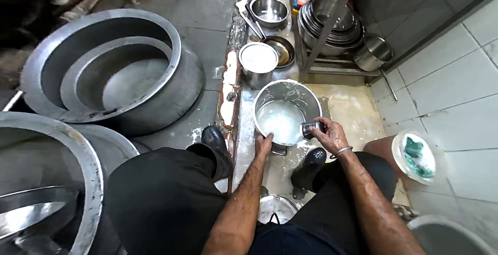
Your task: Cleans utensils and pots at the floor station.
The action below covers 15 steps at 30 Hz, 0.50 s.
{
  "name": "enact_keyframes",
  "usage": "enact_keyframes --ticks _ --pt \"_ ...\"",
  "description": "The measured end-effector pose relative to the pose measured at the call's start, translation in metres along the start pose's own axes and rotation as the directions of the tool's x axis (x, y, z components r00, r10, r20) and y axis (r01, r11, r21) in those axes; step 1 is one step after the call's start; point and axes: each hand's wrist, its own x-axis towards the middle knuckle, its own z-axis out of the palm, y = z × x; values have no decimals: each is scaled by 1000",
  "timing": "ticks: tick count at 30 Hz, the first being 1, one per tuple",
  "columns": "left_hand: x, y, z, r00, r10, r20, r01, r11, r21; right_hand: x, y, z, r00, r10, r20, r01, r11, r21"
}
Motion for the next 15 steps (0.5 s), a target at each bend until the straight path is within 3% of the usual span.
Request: enact_keyframes --ticks 3,7,11,15 --pt "20 -10 6 998 12 -66 -6 996 94 3 2 5 991 46 124 -11 964 -265" --pt "30 -22 9 994 80 -70 -75 994 82 9 7 29 942 116 315 80 832 -549" --pt "24 -24 7 995 85 -47 -85 996 13 19 24 54 915 213 342 53 778 -626" --pt "3 -13 -3 999 21 29 -20 999 -25 17 16 75 907 147 395 120 809 -576"
